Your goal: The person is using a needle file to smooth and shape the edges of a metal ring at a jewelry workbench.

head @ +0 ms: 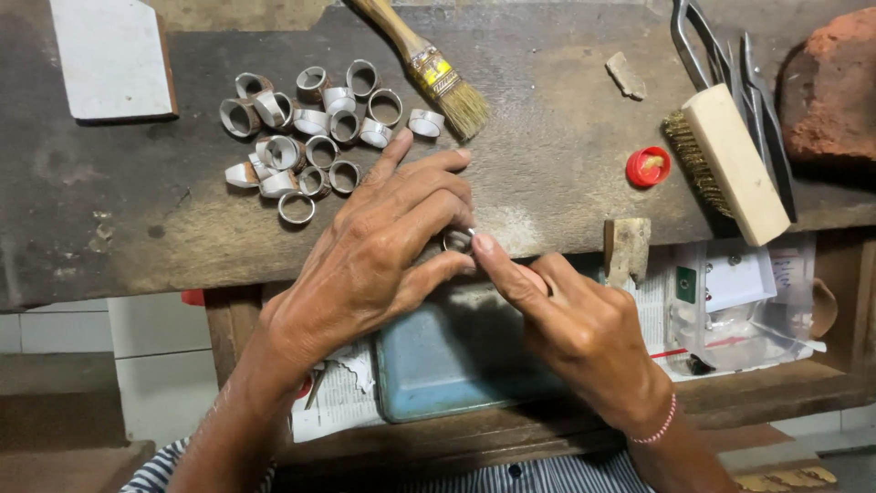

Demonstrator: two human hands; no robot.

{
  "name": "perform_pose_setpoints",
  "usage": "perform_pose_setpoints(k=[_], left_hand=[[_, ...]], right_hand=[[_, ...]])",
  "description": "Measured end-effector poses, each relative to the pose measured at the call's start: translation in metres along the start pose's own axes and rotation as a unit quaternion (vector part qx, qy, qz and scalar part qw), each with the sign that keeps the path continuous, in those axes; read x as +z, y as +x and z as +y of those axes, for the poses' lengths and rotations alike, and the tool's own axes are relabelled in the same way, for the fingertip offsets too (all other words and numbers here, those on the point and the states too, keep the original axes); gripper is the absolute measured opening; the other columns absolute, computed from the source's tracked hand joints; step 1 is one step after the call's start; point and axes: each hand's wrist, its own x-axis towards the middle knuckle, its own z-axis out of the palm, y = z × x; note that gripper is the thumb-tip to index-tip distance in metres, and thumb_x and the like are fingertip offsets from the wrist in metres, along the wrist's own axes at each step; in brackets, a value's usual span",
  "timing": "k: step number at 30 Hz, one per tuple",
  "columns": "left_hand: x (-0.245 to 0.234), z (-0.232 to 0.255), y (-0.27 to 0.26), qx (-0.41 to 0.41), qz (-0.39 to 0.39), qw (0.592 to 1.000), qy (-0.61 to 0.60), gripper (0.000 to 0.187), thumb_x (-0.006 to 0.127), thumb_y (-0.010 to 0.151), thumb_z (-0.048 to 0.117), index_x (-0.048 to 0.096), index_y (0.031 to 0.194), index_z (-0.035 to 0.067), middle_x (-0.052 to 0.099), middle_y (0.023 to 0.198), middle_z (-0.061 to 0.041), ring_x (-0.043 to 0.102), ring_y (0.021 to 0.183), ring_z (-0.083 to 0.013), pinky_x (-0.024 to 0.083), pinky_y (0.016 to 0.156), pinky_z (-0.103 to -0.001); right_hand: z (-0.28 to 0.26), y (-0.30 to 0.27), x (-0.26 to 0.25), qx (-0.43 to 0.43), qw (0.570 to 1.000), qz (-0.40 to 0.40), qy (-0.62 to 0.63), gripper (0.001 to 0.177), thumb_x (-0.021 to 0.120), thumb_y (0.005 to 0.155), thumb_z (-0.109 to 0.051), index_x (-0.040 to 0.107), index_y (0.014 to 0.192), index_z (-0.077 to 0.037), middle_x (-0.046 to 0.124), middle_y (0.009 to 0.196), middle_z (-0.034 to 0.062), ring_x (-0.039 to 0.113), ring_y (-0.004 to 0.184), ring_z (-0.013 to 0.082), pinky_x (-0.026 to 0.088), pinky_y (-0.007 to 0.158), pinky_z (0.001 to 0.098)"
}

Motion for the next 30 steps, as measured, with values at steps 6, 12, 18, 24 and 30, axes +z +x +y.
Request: perform_pose_setpoints(k=[6,12,18,24,30], left_hand=[[0.001,-0.001,-0.002,0.008,0.011,1.000,-0.002,0.025,0.068,0.101,0.026,0.057,0.102,0.003,0.063,0.108,-0.012,0.058,0.134,-0.0364,0.027,0.125,-0.061],[0.002,-0.002,-0.002,0.009,0.013,1.000,-0.007,0.029,0.076,0.096,0.025,0.058,0.102,0.004,0.064,0.110,-0.013,0.057,0.135,-0.0370,0.026,0.125,-0.062],[0.002,-0.002,-0.002,0.006,0.014,1.000,-0.009,0.027,0.079,0.094,0.018,0.058,0.104,0.004,0.063,0.110,-0.011,0.057,0.135,-0.0339,0.027,0.125,-0.061],[0.003,-0.002,-0.001,0.006,0.019,1.000,-0.011,0.030,0.076,0.095,0.028,0.058,0.100,0.004,0.064,0.109,-0.012,0.058,0.134,-0.0352,0.028,0.124,-0.061],[0.003,-0.002,0.000,0.005,0.013,1.000,-0.009,0.030,0.079,0.093,0.024,0.059,0.102,0.004,0.064,0.110,-0.013,0.057,0.135,-0.0356,0.026,0.125,-0.062]], right_hand=[[-0.002,0.002,-0.014,-0.011,0.999,0.029,0.023,0.042,0.041,0.108,0.007,0.059,0.144,-0.004,0.059,0.084,0.0020,0.054,0.066,0.0138,0.044,0.058,0.0317],[-0.001,-0.023,-0.011,-0.009,1.000,0.013,-0.013,0.046,0.043,0.104,0.013,0.062,0.142,-0.005,0.049,0.076,-0.0003,0.041,0.055,0.0134,0.040,0.051,0.0315],[0.001,0.004,-0.001,0.005,0.998,0.042,-0.041,0.051,0.051,0.107,0.009,0.058,0.150,-0.018,0.051,0.080,-0.0019,0.046,0.055,0.0144,0.041,0.052,0.0316],[0.002,-0.025,-0.018,0.000,1.000,0.031,0.008,0.048,0.041,0.103,0.012,0.061,0.142,-0.006,0.050,0.075,-0.0008,0.044,0.057,0.0142,0.043,0.058,0.0289],[0.004,-0.023,0.003,-0.007,0.999,0.027,0.019,0.041,0.049,0.108,0.003,0.059,0.146,-0.008,0.044,0.075,0.0004,0.043,0.056,0.0130,0.040,0.051,0.0302]])
